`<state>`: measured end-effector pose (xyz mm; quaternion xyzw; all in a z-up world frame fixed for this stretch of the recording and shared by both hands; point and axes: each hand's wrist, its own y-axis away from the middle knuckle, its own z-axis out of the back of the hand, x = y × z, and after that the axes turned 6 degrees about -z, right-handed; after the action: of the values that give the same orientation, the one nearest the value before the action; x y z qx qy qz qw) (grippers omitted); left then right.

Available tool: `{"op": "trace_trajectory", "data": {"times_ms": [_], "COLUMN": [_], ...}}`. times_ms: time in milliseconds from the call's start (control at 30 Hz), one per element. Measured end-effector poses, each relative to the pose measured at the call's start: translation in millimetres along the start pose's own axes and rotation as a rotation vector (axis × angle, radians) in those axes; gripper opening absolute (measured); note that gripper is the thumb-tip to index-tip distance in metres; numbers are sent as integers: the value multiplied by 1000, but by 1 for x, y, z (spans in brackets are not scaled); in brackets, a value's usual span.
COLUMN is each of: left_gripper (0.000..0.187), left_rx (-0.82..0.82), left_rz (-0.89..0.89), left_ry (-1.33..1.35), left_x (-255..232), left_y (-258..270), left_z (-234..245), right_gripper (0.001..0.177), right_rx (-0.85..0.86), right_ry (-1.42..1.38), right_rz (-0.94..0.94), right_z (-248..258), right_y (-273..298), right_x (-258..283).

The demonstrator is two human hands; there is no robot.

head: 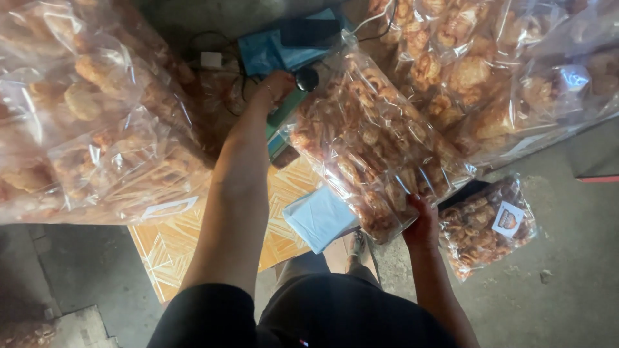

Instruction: Sealing individual bags of chicharon using a heat sealer and packing them into larger bags for distribution.

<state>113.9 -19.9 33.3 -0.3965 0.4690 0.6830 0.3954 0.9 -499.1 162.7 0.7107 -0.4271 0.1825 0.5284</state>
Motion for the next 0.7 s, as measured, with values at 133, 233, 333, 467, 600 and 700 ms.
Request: {"op": "trace_trajectory", "data": {"times_ms": [133,233,333,467,600,700], "left_gripper": [37,26,14,31,43,63], "left_rx": [27,-57,-20,-96,-159,-278], "left_rz": [115,110,-202,-226,-169,-37], "left_ry": [119,393,91,-39,-255,-360], "left_x": [54,79,71,59,23,-69], "left_y": [14,-1,5,28,49,69], "left_z": [12,-3,-3,7,16,18], "right_gripper": [17,20,22,25,32,33], "right_rx": [12,30,41,68,97,70], "right_ry": [14,10,9,-12,-13,-1], "right_rz": [-19,-25,-13,11,10,55], "right_z": [-21,17,5,-22,-17,-26], "right_y": [15,-9,-4,12,6,12], "right_x": [9,-14,-9,4,2,10]}}
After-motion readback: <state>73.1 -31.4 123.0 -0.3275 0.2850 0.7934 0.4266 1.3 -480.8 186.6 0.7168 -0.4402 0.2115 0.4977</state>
